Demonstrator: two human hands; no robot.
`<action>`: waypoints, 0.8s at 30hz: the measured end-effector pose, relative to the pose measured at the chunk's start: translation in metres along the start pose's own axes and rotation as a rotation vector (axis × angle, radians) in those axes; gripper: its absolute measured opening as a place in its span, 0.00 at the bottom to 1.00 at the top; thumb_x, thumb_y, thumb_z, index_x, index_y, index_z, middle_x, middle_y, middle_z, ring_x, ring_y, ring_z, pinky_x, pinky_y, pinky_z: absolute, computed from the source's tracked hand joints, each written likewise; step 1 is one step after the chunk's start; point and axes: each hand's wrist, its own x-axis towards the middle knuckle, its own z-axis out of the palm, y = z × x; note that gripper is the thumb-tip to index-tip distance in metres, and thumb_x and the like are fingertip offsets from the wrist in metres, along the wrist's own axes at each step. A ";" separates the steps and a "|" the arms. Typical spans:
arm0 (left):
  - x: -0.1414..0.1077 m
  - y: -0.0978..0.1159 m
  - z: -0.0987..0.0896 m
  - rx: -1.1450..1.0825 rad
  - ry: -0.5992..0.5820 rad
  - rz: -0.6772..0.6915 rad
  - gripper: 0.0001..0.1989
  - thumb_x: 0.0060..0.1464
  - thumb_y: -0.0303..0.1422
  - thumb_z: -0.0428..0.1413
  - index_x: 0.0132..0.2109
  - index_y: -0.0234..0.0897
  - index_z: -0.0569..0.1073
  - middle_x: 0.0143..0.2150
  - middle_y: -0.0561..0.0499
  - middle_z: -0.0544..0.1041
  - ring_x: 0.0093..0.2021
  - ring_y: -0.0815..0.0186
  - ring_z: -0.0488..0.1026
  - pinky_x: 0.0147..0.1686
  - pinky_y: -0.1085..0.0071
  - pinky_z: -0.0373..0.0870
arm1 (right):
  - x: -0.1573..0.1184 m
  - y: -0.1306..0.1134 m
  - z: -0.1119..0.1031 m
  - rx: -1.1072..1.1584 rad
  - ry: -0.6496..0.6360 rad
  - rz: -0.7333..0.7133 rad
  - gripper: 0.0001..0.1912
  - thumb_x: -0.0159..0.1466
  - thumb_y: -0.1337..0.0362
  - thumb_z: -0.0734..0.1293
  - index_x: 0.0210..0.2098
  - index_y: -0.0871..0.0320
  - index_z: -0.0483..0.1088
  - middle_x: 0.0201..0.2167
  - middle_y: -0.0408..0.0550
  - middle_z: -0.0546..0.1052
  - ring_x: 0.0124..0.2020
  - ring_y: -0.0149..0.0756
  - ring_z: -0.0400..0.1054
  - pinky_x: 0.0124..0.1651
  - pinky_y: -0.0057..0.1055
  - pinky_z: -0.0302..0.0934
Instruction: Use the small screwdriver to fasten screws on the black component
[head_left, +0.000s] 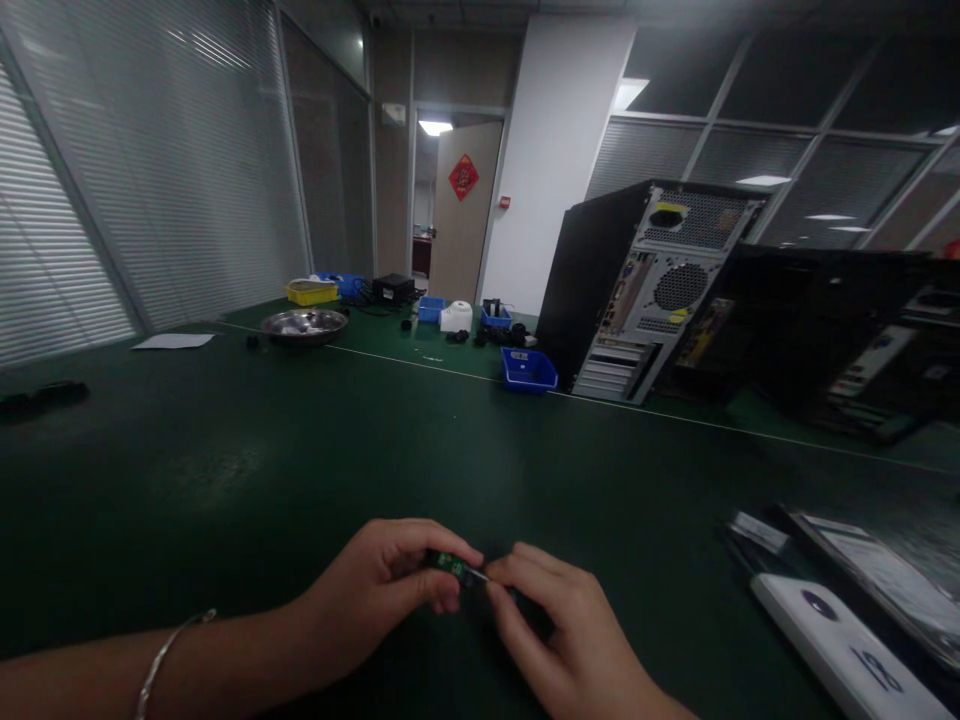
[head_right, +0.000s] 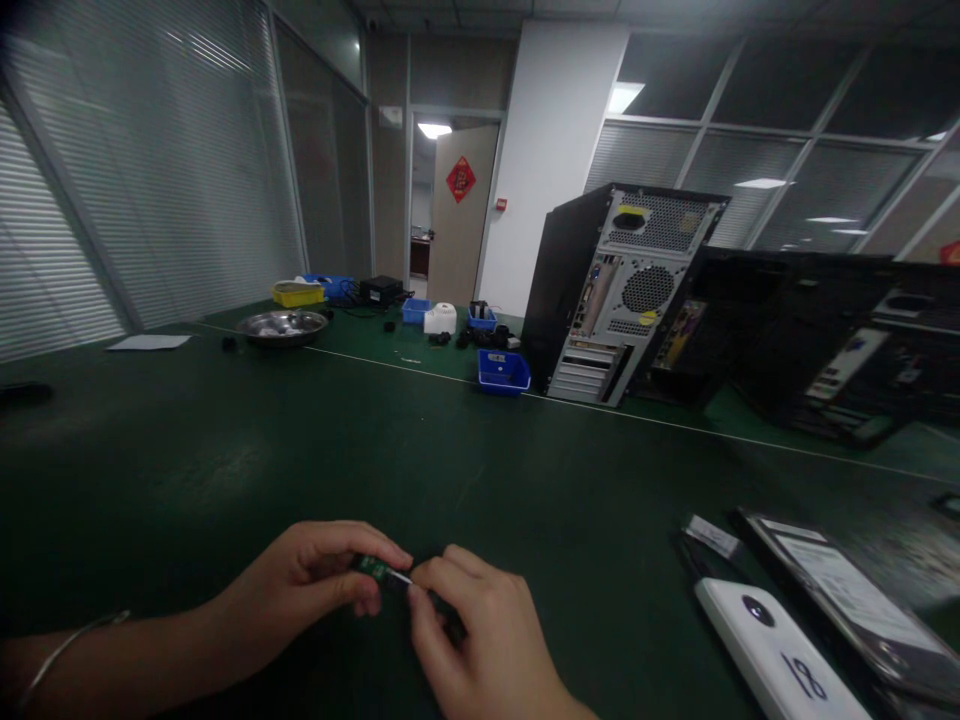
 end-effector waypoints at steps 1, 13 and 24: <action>0.000 0.000 0.000 -0.020 0.000 -0.011 0.10 0.52 0.27 0.61 0.43 0.39 0.81 0.34 0.52 0.78 0.31 0.68 0.73 0.34 0.71 0.70 | 0.000 0.000 0.001 0.004 0.005 -0.005 0.14 0.68 0.66 0.57 0.31 0.57 0.71 0.27 0.47 0.73 0.28 0.35 0.69 0.31 0.27 0.59; 0.004 -0.002 0.001 0.068 0.035 0.079 0.08 0.52 0.29 0.61 0.41 0.42 0.80 0.40 0.50 0.76 0.43 0.60 0.72 0.44 0.66 0.67 | 0.000 0.006 0.005 -0.028 0.050 -0.074 0.11 0.64 0.69 0.60 0.30 0.58 0.72 0.26 0.47 0.75 0.27 0.34 0.71 0.30 0.25 0.59; 0.005 -0.007 -0.001 -0.152 -0.058 0.044 0.10 0.55 0.34 0.62 0.45 0.39 0.76 0.38 0.52 0.74 0.40 0.64 0.72 0.42 0.67 0.66 | 0.001 0.005 0.002 -0.003 0.021 -0.079 0.11 0.65 0.69 0.59 0.32 0.57 0.73 0.27 0.48 0.76 0.29 0.34 0.72 0.31 0.25 0.61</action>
